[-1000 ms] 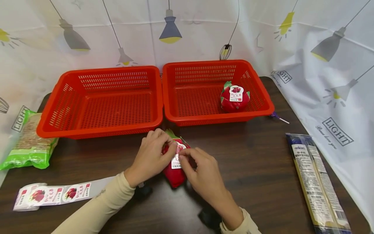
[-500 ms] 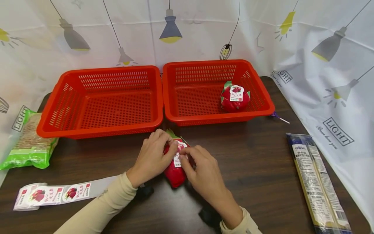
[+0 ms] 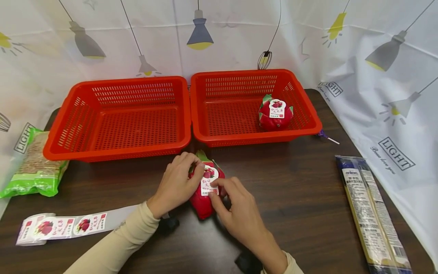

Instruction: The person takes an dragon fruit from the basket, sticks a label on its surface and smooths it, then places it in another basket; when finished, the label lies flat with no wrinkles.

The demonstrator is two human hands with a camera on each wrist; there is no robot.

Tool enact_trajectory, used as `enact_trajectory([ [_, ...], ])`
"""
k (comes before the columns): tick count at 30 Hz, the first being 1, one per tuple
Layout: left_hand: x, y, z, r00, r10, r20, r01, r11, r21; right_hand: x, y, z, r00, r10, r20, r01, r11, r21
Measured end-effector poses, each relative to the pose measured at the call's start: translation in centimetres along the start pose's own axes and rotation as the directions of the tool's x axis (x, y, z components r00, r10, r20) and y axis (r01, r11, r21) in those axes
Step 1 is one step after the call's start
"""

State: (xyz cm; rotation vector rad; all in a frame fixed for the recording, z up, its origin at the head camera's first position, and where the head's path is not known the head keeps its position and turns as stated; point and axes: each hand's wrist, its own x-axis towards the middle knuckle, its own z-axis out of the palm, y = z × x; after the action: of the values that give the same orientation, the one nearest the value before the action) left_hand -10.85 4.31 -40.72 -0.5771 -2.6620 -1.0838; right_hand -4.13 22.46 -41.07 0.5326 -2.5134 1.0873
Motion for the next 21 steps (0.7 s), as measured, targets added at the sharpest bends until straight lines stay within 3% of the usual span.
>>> enact_trajectory([
  [4, -1.1, 0.3, -0.4, 0.998, -0.058, -0.004, 0.056, 0.983, -0.175, -0.1, -0.1, -0.1, 1.000, 0.014, 0.025, -0.015, 0.999, 0.039],
  [6, -2.3, 0.7, -0.7, 0.991, -0.126, 0.046, 0.134, 0.944, -0.301, 0.0, -0.1, -0.2, 0.998, 0.025, 0.054, -0.029, 0.997, 0.073],
  [9, -3.9, 1.3, -1.0, 0.963, -0.220, 0.155, 0.266, 0.864, -0.427, 0.0, 0.0, -0.3, 0.994, 0.047, 0.100, -0.059, 0.990, 0.129],
  [12, -4.6, 1.5, -0.7, 0.927, -0.269, 0.260, 0.363, 0.814, -0.454, 0.1, 0.2, -0.6, 0.990, 0.064, 0.124, -0.083, 0.984, 0.158],
  [16, -4.7, 1.3, 0.2, 0.885, -0.311, 0.348, 0.446, 0.783, -0.435, 0.0, 0.4, -0.8, 0.984, 0.090, 0.156, -0.119, 0.975, 0.189],
  [18, -4.7, 1.1, 0.6, 0.879, -0.315, 0.358, 0.454, 0.783, -0.425, -0.1, 0.5, -0.9, 0.978, 0.105, 0.178, -0.143, 0.966, 0.215],
  [21, -4.6, 1.1, 0.9, 0.884, -0.322, 0.339, 0.448, 0.790, -0.419, -0.1, 0.6, -1.4, 0.964, 0.137, 0.226, -0.201, 0.935, 0.292],
])
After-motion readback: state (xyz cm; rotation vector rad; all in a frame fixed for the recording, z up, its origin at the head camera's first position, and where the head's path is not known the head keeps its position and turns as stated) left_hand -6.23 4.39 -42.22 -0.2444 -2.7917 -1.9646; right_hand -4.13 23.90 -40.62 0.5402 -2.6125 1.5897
